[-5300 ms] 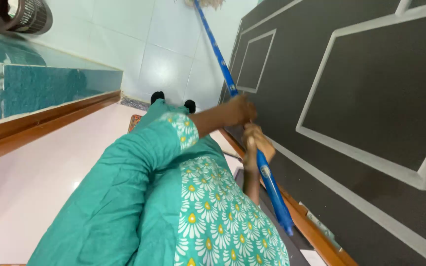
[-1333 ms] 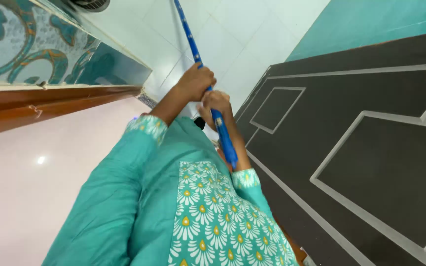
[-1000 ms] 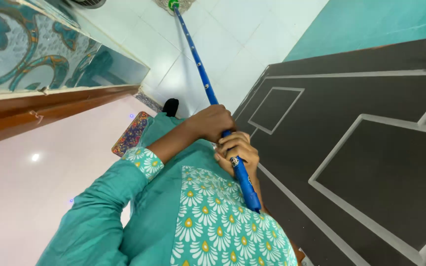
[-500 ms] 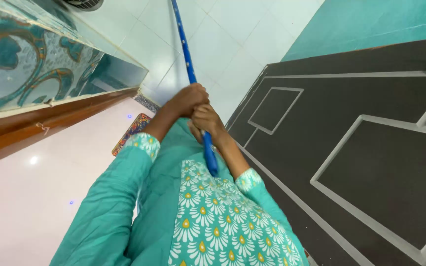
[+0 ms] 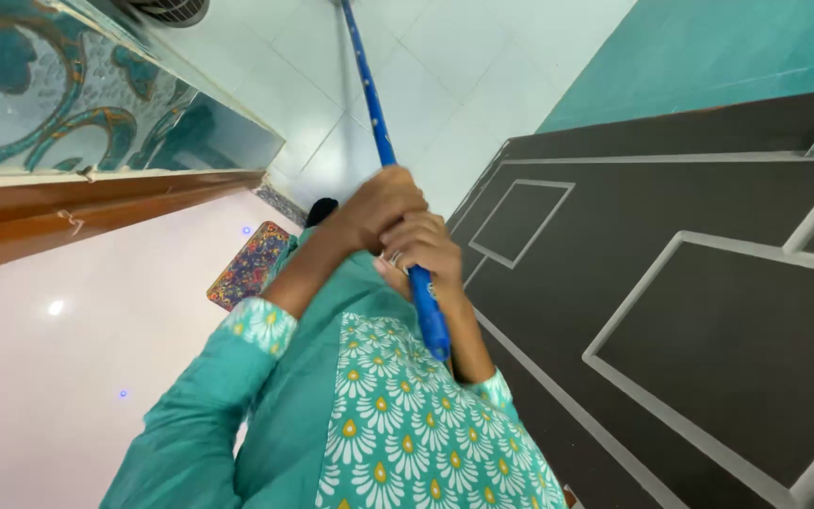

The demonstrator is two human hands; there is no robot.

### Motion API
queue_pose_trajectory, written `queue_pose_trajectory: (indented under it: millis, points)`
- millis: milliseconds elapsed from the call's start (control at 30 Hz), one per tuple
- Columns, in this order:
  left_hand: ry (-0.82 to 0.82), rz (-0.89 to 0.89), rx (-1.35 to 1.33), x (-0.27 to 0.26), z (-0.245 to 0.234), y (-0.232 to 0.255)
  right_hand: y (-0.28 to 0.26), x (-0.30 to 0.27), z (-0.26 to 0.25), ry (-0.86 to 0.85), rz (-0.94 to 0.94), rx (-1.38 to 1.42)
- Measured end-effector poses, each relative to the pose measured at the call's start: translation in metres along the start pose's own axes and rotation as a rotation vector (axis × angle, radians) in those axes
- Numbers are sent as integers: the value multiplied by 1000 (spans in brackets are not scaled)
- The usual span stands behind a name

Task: The person mops a tiled floor using a string mop, moving the mop head across the surface in a hallway and a bathroom doorway.

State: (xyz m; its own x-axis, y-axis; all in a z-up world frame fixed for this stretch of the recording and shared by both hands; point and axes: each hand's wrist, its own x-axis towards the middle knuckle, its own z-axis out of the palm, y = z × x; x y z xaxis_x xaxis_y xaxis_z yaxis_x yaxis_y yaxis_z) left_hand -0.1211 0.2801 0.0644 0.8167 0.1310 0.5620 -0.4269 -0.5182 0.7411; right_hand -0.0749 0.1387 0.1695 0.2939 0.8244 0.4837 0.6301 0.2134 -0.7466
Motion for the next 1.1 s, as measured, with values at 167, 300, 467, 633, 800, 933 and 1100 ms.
queue_pose_trajectory:
  millis: [167,300,467,633,800,933,1100]
  points:
    - [-172,-121,49,13,14,27,1,4,-2,90,-80,-61]
    - [-140,-103,79,14,25,-10,11,9,1,71,-67,-111]
    - [-152,-60,191,-1,34,-88,63,17,17,6,-77,-187]
    - [-152,-235,134,12,21,-148,98,35,23,-92,76,-219]
    - [-217,-31,250,28,37,-113,68,15,2,15,57,-127]
    - [-196,-81,105,-5,61,-26,13,-29,-16,-66,120,-248]
    - [-374,-50,75,4,54,4,-5,-40,-18,-68,153,-155]
